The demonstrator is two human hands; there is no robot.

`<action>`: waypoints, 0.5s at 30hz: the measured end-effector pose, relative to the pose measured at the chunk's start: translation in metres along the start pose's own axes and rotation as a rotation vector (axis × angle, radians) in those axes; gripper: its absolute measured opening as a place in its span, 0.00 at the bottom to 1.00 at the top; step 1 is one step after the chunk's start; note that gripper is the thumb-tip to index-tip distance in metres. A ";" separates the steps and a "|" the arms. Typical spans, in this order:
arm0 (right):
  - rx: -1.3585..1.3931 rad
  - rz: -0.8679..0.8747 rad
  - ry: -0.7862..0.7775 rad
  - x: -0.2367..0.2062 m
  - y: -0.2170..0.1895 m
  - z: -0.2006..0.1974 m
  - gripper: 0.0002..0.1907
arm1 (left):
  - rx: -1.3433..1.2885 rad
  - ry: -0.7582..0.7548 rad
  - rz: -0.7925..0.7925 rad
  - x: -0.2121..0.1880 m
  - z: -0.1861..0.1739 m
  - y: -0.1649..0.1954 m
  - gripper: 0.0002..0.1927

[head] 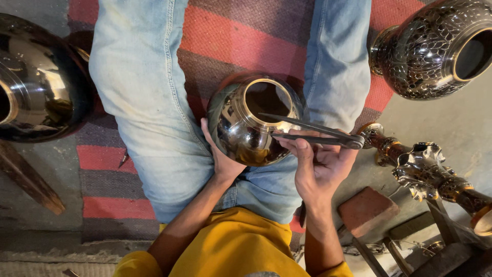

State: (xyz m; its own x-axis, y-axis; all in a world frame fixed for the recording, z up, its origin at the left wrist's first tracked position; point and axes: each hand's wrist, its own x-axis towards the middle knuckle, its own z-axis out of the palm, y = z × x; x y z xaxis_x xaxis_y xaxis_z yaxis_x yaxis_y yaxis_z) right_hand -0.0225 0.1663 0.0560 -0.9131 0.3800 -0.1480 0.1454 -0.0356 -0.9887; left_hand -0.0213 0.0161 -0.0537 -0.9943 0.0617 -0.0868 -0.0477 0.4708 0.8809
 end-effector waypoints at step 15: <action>-0.457 -0.040 -0.150 0.005 -0.021 -0.002 0.15 | -0.148 0.032 -0.111 -0.004 0.002 0.002 0.79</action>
State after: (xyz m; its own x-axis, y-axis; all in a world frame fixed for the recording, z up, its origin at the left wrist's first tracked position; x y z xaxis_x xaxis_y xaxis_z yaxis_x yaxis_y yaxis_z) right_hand -0.0297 0.1705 0.0759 -0.9612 0.2345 -0.1452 0.2314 0.3988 -0.8874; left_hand -0.0171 0.0185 -0.0525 -0.9846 -0.0123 -0.1743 -0.1681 0.3388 0.9257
